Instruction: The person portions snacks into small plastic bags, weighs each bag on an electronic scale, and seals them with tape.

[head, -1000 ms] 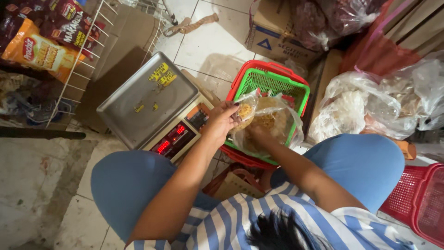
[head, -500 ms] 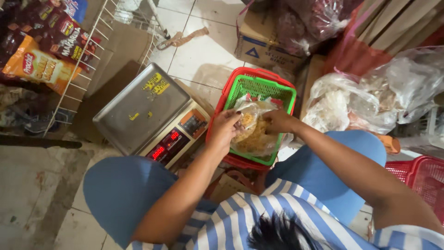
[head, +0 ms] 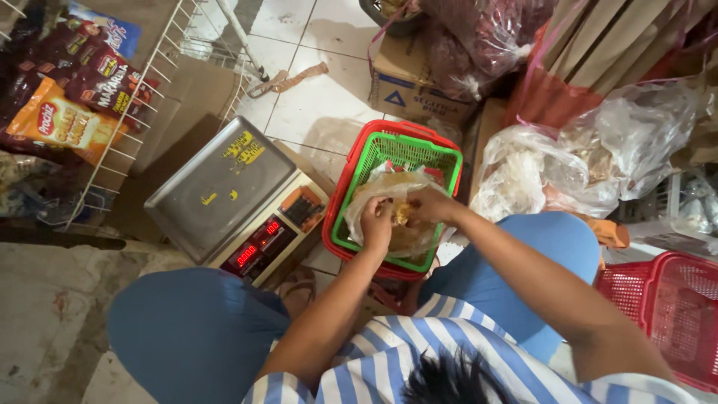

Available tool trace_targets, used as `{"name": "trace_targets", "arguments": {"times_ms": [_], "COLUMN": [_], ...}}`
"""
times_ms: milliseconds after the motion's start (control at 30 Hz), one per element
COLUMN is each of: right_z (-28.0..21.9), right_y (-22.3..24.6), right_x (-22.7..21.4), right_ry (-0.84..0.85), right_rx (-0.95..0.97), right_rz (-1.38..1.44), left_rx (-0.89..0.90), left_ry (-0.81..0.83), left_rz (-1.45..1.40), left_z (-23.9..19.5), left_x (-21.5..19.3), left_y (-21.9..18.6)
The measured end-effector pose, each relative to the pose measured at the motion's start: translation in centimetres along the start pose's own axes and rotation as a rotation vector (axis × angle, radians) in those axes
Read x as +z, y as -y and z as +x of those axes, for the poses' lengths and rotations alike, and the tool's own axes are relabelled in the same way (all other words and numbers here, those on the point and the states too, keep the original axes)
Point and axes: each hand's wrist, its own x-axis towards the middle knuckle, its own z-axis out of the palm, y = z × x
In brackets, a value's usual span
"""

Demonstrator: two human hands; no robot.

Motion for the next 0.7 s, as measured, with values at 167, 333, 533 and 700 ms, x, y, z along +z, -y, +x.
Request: {"name": "trace_targets", "arguments": {"times_ms": [167,333,533,700], "right_z": [2.0,1.9,3.2,3.5], "right_y": [-2.3,-1.8,-5.9,-6.6], "right_x": [2.5,2.3,4.8,5.8], "right_ry": [0.064,0.108,0.216,0.166], "right_rx": [0.217,0.492,0.504,0.503], "right_rz": [0.196,0.506,1.007,1.148], "left_rx": [0.314,0.171,0.451,0.141], "left_ry": [0.057,0.112,0.031,0.067], "left_rz": [0.444,0.537,0.598,0.539], "left_z": [-1.3,-2.5,-2.5,-3.0], "left_x": [-1.2,-1.5,-1.5,-1.1], "left_y": [-0.4,-1.1,-0.5,1.0]}}
